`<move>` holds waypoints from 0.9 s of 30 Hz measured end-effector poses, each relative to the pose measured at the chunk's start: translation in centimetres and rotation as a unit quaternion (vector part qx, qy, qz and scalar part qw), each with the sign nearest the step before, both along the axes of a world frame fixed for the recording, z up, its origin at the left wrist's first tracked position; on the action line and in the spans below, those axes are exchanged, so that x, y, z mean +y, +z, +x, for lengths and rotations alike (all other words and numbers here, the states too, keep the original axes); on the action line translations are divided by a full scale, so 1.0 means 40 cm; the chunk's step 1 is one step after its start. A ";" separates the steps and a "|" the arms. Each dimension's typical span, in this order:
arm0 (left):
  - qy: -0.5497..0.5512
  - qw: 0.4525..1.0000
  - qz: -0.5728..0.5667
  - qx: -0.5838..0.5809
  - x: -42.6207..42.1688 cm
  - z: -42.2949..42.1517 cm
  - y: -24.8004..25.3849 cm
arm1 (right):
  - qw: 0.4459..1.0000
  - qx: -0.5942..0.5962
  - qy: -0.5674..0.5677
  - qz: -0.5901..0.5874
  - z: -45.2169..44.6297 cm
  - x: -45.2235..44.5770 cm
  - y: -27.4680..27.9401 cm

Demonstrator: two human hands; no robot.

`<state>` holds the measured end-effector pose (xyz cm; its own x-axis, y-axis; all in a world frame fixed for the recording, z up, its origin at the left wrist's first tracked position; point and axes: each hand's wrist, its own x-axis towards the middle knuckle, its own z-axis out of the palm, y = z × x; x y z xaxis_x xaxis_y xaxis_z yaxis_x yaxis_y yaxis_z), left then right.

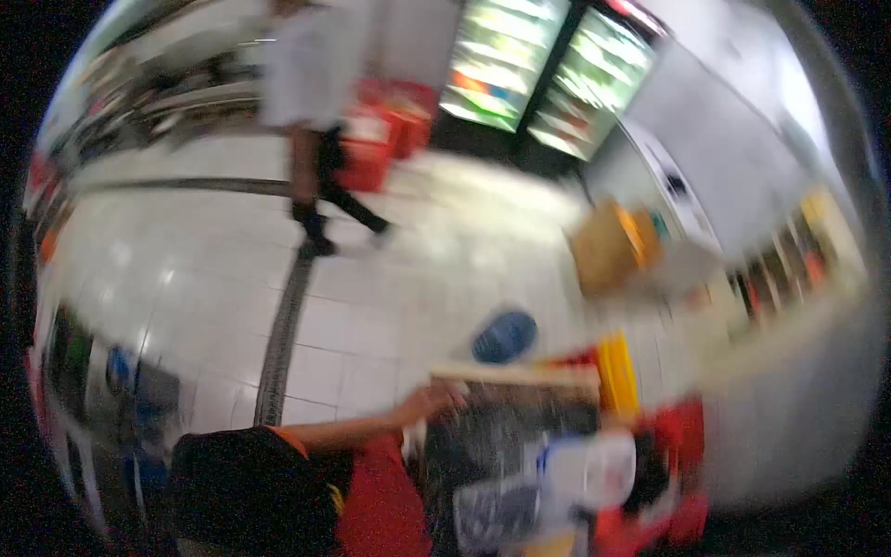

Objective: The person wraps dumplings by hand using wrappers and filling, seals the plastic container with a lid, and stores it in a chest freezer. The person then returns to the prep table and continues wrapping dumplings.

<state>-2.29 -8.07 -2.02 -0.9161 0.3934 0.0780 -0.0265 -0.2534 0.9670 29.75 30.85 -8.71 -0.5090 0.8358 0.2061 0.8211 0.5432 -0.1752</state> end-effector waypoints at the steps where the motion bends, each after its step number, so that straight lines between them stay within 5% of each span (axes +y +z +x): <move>1: 0.009 0.995 0.095 0.017 0.007 -0.015 0.023 | 1.000 -0.006 -0.013 0.005 0.000 -0.020 -0.002; 2: 0.007 0.992 0.050 -0.117 -0.013 0.018 0.040 | 0.999 -0.014 -0.031 0.008 -0.001 -0.033 -0.006; 4: -0.003 0.992 0.053 -0.117 -0.022 0.014 0.028 | 0.995 -0.004 -0.094 -0.016 0.000 -0.065 0.023; 6: 0.016 0.988 -0.003 -0.153 -0.008 0.022 0.052 | 0.961 0.192 -0.137 -0.144 -0.003 -0.074 0.035; 10: -0.041 0.983 -0.050 -0.171 0.050 0.036 0.064 | 0.913 0.286 -0.241 -0.164 -0.059 -0.124 0.157; 13: -0.136 0.981 -0.073 -0.121 0.124 0.041 0.082 | 0.893 0.361 -0.207 -0.169 -0.031 -0.070 0.147; 17: -0.258 0.957 -0.072 -0.109 0.280 0.083 0.112 | 0.872 0.445 -0.134 -0.155 0.000 -0.049 0.319; 19: -0.443 0.891 -0.057 -0.087 0.391 0.132 0.141 | 0.852 0.460 -0.066 -0.243 0.011 -0.072 0.435; 22: -0.520 0.843 0.008 -0.137 0.546 0.263 0.158 | 0.807 0.487 0.021 -0.333 -0.003 -0.145 0.538; 24: -0.560 0.747 0.154 -0.323 0.598 0.327 0.188 | 0.817 0.476 0.019 -0.326 -0.006 -0.171 0.506; 25: -0.565 0.744 0.152 -0.323 0.601 0.335 0.194 | 0.827 0.462 0.022 -0.320 -0.008 -0.185 0.493; 27: -0.549 0.804 -0.062 -0.219 0.590 0.354 0.195 | 0.854 0.431 -0.020 -0.291 -0.029 -0.230 0.476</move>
<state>11.86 15.54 5.79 0.0595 0.9639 -0.2596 -0.5138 0.2525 0.8199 28.59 21.64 10.35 -0.3464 0.9374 0.0345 0.2661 0.1335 -0.9546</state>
